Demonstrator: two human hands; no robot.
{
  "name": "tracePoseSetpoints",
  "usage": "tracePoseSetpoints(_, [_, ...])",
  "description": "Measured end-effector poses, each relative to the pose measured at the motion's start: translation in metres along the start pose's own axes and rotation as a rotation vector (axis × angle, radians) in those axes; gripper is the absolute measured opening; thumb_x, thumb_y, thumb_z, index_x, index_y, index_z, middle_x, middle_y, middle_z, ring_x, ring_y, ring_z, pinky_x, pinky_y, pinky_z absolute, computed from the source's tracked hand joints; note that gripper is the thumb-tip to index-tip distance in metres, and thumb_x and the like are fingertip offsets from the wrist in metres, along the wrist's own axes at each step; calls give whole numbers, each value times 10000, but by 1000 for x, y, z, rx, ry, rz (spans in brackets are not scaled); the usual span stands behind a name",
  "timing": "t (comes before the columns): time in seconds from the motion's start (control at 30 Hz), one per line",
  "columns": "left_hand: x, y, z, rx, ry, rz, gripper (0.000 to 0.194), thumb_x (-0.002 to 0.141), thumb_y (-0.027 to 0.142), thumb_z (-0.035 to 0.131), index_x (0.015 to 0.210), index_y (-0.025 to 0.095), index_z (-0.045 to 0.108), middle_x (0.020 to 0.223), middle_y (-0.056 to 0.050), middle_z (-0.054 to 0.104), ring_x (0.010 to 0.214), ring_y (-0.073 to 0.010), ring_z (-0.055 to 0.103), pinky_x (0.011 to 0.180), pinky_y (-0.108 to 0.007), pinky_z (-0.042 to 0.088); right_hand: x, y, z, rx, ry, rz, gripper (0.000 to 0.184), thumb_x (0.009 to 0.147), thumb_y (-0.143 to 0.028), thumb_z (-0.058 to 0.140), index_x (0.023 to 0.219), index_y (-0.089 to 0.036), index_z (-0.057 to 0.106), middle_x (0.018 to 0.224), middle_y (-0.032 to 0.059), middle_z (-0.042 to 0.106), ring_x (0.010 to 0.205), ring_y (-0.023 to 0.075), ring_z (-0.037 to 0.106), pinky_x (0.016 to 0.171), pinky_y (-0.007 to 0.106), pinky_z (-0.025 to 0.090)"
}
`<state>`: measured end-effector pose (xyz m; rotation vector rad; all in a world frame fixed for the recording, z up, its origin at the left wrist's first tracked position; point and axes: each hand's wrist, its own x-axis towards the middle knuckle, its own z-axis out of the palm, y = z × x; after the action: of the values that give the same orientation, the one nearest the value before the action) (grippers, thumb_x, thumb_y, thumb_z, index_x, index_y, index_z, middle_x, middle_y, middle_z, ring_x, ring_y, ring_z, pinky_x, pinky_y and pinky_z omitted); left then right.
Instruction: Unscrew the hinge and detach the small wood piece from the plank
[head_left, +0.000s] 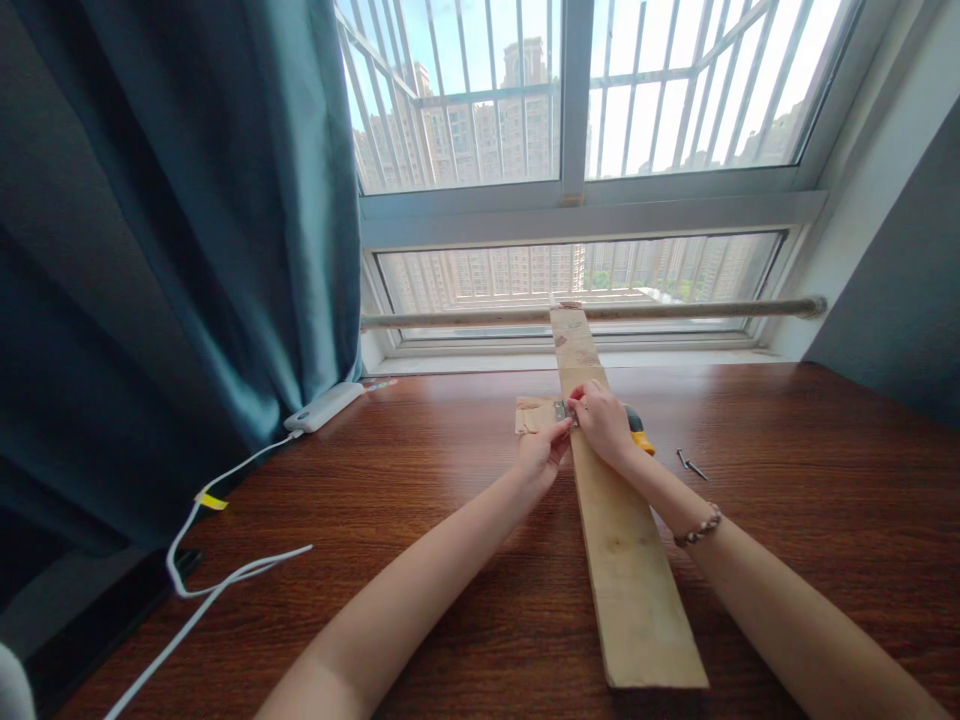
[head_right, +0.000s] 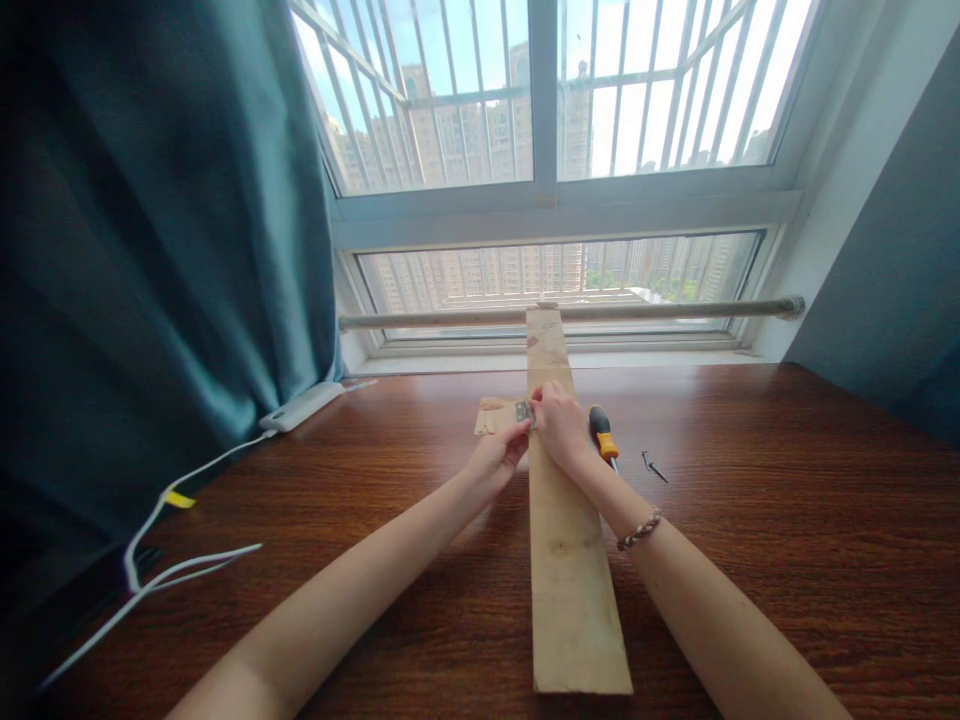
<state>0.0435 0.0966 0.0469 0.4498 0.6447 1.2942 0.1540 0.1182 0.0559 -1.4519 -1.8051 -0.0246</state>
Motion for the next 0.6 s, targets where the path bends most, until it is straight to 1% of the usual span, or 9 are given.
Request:
tracePoseSetpoints(0.27, [0, 1, 1, -1, 12, 17, 256, 687, -73, 579, 870, 97, 636, 844, -64, 667, 663, -102, 617, 602, -171, 491, -2, -10, -4, 0, 40, -64, 64, 863, -166, 421, 852, -159, 484, 875, 67, 545, 754, 177, 536, 626, 258, 353])
tracePoseSetpoints(0.47, [4, 0, -2, -6, 35, 3, 209, 688, -57, 579, 834, 86, 624, 752, -62, 664, 601, -109, 610, 568, -194, 485, -5, -16, -5, -15, 48, -99, 65, 873, -181, 426, 871, -163, 488, 917, 70, 537, 744, 167, 531, 614, 253, 347])
tracePoseSetpoints(0.6, [4, 1, -2, 12, 32, 6, 180, 677, -24, 597, 819, 83, 629, 728, -70, 663, 580, -113, 604, 553, -204, 483, -4, -14, -2, 39, 60, -95, 71, 867, -172, 422, 888, -156, 488, 879, 63, 543, 731, 167, 530, 608, 252, 353])
